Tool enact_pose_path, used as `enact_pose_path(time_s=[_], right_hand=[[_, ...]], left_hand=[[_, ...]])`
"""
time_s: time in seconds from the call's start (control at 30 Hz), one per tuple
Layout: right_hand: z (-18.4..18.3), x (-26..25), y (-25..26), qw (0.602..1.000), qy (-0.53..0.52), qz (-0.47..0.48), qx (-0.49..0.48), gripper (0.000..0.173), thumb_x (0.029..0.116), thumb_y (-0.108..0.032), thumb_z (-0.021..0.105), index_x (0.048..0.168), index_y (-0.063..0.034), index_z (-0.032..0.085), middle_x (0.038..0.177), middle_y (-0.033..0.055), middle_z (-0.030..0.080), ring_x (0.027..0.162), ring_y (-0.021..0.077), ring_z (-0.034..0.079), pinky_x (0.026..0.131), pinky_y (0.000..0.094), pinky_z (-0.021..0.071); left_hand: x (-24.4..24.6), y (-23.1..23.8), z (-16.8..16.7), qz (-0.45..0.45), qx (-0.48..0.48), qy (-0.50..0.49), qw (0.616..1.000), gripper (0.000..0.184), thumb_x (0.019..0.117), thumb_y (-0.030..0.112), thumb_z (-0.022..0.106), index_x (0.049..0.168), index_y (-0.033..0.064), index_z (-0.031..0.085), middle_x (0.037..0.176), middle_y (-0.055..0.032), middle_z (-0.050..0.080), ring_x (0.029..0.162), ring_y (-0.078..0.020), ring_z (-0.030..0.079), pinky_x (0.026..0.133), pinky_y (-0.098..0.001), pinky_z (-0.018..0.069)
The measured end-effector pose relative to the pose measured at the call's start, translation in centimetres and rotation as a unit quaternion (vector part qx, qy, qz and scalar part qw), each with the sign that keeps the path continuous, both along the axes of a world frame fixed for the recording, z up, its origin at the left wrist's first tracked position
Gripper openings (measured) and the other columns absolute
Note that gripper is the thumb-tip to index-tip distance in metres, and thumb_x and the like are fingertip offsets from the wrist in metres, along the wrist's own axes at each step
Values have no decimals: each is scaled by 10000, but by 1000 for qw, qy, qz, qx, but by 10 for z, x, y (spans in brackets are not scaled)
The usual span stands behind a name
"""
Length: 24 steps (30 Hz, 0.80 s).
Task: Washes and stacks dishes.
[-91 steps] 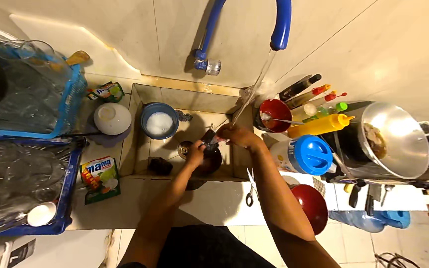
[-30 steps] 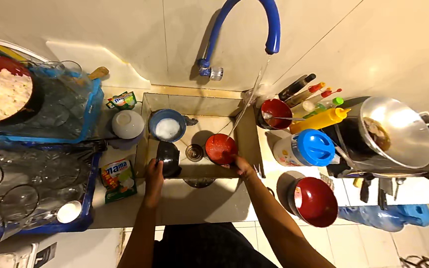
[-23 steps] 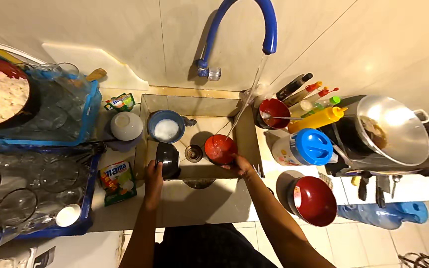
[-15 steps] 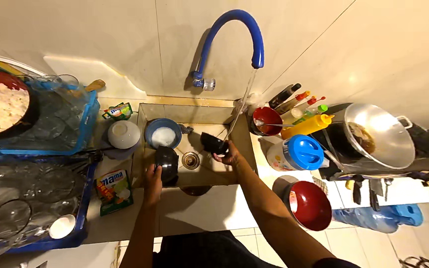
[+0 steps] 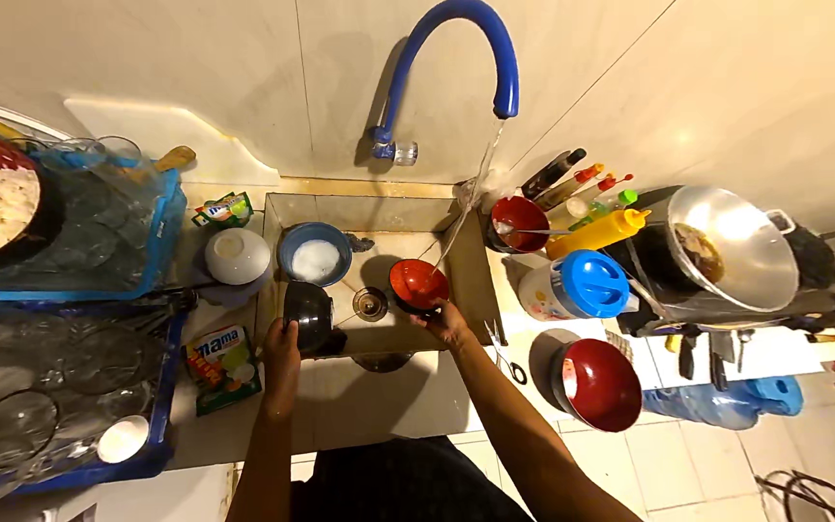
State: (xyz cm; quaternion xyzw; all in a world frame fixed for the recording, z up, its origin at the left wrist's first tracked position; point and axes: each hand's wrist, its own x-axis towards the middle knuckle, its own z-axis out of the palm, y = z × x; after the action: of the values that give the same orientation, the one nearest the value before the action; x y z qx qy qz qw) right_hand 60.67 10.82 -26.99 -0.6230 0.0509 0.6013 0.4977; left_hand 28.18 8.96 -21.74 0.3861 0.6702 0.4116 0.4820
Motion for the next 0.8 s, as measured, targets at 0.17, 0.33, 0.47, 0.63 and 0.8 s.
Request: enact_pose_path(time_s=[0.17,0.33,0.47,0.63,0.8], right_hand=[[8,12,-5,995,-79,55,27,591,1071,-109,438,1600,-158,179,1380,250,510,1065,371,657,792,480,606],[20,11,-11,984,-154,86,37,670,1052,-127,544,1608,-136,170,1409,258,511,1085,366,663,807,472,610],[19,-11,-9,942,-276,183,58,844,918,-115,764,1574,-73,235,1357,295,546,1077,368,669,846,485,601],[10,-57,-4,680,-548,481,78,1004,676,-407,921,1532,-175,452,1441,293,471,1289,459,513,1037,575,492],[50,-94,-5,568,-673,420,220,984,602,-338,956,1470,-118,547,1397,356,496,1251,546,516,1009,652,480]], left_hand=[[-4,0,2,3,3,-3,1000,300,1082,153,473,1247,-65,597,1185,-190,637,1106,-183,615,988,-376,500],[-6,-4,2,1,3,-4,1000,313,1085,150,468,1265,-76,587,1203,-206,628,1123,-201,609,995,-379,496],[-7,-6,2,14,-5,-3,1000,332,1079,140,483,1308,-81,577,1265,-231,616,1175,-234,598,1035,-406,477],[-4,-8,2,21,13,-23,999,302,1076,130,479,1278,-67,588,1216,-208,631,1132,-204,615,1004,-388,500],[-3,-18,43,90,12,-135,987,425,1069,164,500,1444,-36,487,1426,-200,552,1293,-211,553,1078,-403,474]])
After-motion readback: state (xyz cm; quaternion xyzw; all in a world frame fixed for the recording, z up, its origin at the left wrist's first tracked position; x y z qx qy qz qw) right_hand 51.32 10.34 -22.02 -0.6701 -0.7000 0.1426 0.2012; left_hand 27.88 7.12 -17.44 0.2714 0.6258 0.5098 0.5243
